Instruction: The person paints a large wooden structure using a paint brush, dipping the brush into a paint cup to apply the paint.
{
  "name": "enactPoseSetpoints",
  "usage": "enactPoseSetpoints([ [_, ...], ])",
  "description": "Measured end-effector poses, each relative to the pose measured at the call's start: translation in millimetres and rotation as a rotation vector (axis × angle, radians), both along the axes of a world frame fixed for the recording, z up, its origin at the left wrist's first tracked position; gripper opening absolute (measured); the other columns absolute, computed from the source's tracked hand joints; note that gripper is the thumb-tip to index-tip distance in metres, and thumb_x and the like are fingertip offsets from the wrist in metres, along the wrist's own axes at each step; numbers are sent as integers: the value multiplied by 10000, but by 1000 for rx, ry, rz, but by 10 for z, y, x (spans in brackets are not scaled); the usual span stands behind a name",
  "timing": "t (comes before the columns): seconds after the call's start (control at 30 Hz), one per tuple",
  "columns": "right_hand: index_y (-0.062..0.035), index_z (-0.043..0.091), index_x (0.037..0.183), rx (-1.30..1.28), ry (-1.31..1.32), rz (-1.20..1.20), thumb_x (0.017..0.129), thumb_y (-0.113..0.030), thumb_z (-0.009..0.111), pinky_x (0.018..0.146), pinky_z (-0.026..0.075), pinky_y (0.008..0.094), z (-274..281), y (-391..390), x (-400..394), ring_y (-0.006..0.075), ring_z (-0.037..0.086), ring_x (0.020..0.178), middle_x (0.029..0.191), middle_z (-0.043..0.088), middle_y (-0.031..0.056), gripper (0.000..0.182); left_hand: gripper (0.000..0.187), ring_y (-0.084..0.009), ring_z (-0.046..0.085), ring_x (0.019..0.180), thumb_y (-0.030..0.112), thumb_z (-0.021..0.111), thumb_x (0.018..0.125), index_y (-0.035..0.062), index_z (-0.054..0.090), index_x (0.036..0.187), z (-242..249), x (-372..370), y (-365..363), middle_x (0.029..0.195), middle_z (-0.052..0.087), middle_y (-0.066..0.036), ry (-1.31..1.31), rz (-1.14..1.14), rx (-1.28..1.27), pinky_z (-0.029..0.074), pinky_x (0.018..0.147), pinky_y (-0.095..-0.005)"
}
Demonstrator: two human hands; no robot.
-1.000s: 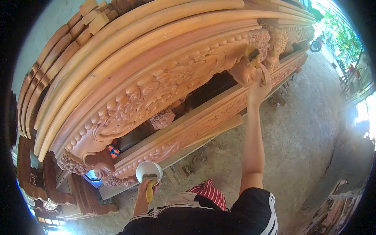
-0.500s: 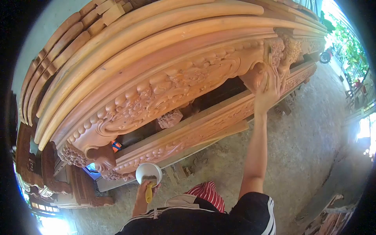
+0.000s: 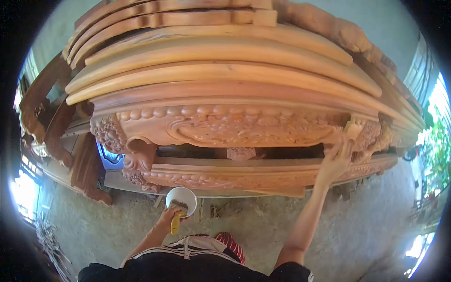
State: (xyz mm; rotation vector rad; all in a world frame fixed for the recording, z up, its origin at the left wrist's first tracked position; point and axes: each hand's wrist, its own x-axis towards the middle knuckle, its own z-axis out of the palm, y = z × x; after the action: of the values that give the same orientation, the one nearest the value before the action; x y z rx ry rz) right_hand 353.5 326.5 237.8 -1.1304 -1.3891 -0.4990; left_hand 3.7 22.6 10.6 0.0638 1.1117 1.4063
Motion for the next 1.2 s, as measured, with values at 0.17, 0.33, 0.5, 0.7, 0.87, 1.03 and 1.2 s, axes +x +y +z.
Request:
enactPoseSetpoints([
  [0.17,-30,634,1043,10,-91,383,880,-67,546,655,504,341,178,-785,-976,239,639,814,949,656,127,189,359,-321,638,805,26,496,832,77,410,1176,-44,-67,-41,1055,541,-169,-103,78,0,579,596,-403],
  [0.33,-56,650,968,-24,-190,785,820,-69,611,599,491,316,97,-1303,-1875,223,647,731,928,670,107,154,419,-340,622,866,28,497,842,145,330,1208,-94,-169,-118,1089,505,-182,-125,38,30,586,602,-419],
  [0.5,-58,643,955,21,-229,958,796,-61,632,604,485,312,132,-1671,-2659,226,637,699,894,660,105,159,437,-346,628,819,26,494,837,158,311,1211,-144,-315,-305,1093,506,-170,-147,133,93,579,557,-394],
  [0.7,-34,642,956,-209,-147,1329,806,-43,617,608,496,338,90,-1971,-3251,260,629,675,847,659,106,153,413,-347,645,764,54,482,840,107,336,1223,-104,-613,-782,1050,545,-188,-129,286,45,564,495,-338],
  [0.87,-7,635,974,-353,-9,1254,815,-7,600,571,480,310,123,-2047,-3347,237,628,651,816,647,130,163,459,-351,637,684,26,496,813,182,299,1198,-360,-942,-1174,1045,529,-194,-139,439,47,534,413,-336],
  [1.03,-4,634,999,-419,36,1235,852,1,562,546,473,275,264,-2150,-3261,164,609,618,815,638,120,164,453,-353,646,697,26,482,811,143,284,1201,-345,-1095,-1361,1027,550,-197,-116,414,48,533,416,-312],
  [1.2,-45,631,1005,-413,-130,1222,855,-62,573,570,499,316,-83,-2206,-3433,210,633,623,836,644,113,162,447,-348,647,711,34,478,816,139,298,1211,-318,-1225,-1328,1009,561,-191,-165,310,48,530,417,-308],
])
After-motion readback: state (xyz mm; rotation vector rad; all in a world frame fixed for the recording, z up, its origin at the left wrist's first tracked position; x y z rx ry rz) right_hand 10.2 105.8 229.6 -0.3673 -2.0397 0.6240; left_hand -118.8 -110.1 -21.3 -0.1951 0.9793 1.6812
